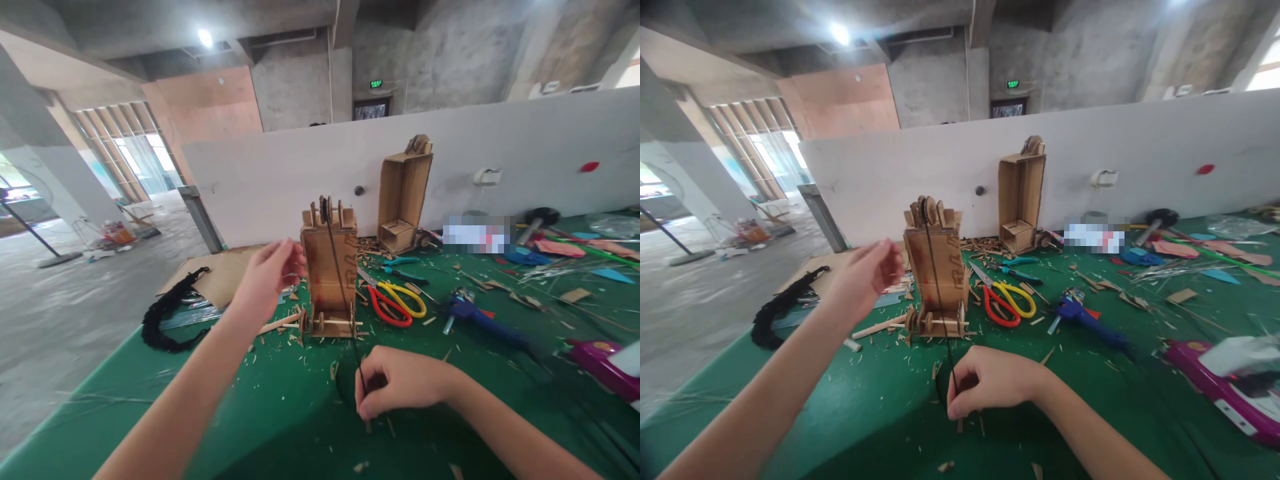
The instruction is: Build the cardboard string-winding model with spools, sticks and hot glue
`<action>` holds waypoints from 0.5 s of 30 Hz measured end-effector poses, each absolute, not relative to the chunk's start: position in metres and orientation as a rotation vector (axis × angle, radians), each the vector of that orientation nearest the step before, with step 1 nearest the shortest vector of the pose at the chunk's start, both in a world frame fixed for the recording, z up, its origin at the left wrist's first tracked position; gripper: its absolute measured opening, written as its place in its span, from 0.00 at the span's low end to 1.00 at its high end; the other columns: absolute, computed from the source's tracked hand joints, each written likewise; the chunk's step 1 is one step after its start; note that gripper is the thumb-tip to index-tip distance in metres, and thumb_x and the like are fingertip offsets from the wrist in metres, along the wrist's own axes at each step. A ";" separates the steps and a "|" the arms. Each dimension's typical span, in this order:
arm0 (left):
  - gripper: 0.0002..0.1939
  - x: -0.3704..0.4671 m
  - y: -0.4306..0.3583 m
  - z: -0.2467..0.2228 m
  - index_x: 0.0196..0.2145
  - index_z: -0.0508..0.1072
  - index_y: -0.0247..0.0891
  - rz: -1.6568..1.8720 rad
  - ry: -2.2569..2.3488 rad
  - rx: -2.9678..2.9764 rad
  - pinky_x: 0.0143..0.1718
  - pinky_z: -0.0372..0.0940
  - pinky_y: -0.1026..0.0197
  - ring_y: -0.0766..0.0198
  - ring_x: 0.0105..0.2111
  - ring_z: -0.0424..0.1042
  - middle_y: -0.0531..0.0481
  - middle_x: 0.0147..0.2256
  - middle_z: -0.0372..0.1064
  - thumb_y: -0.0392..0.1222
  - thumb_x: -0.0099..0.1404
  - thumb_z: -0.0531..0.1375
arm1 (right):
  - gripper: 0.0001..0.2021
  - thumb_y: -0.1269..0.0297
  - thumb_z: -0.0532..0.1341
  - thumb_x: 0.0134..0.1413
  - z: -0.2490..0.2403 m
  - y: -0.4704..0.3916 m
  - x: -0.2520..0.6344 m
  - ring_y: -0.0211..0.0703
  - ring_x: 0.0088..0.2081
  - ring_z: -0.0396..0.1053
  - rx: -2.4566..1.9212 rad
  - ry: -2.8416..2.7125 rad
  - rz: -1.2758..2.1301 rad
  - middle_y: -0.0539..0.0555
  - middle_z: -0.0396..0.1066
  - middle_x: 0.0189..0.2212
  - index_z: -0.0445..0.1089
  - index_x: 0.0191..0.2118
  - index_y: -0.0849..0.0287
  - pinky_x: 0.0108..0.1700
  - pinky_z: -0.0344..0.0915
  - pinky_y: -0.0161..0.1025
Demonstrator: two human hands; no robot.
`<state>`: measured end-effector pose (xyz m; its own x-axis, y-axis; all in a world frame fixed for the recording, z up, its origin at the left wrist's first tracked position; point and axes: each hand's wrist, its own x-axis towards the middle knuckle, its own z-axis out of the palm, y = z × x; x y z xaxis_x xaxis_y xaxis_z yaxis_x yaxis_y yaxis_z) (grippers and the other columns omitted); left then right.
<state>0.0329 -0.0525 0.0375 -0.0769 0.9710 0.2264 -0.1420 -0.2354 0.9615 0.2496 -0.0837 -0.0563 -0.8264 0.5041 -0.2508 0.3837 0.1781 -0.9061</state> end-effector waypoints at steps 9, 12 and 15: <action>0.14 -0.030 -0.050 0.092 0.21 0.60 0.38 2.022 0.785 0.697 0.21 0.55 0.68 0.73 0.18 0.60 0.56 0.17 0.58 0.35 0.64 0.51 | 0.05 0.64 0.61 0.47 -0.056 -0.073 0.260 0.29 0.20 0.64 -0.971 -2.266 1.811 0.47 0.69 0.24 0.68 0.29 0.61 0.25 0.59 0.29; 0.13 -0.050 -0.049 0.098 0.20 0.59 0.36 2.199 0.829 0.605 0.21 0.53 0.66 0.74 0.18 0.58 0.57 0.17 0.57 0.34 0.62 0.51 | 0.04 0.65 0.60 0.48 -0.056 -0.071 0.261 0.29 0.21 0.65 -1.006 -2.286 1.792 0.48 0.70 0.25 0.65 0.29 0.60 0.23 0.59 0.28; 0.17 -0.065 -0.052 0.099 0.18 0.56 0.34 2.280 0.870 0.671 0.24 0.53 0.63 0.75 0.21 0.59 0.57 0.18 0.57 0.38 0.64 0.52 | 0.05 0.64 0.59 0.49 -0.055 -0.070 0.262 0.32 0.22 0.67 -1.033 -2.266 1.809 0.49 0.70 0.26 0.64 0.30 0.60 0.16 0.54 0.26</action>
<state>-0.0655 -0.0515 0.0990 -0.6916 0.6822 0.2373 -0.3509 -0.6044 0.7153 0.2618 -0.0704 -0.0548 -0.7729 0.5312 -0.3470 0.4561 0.0849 -0.8859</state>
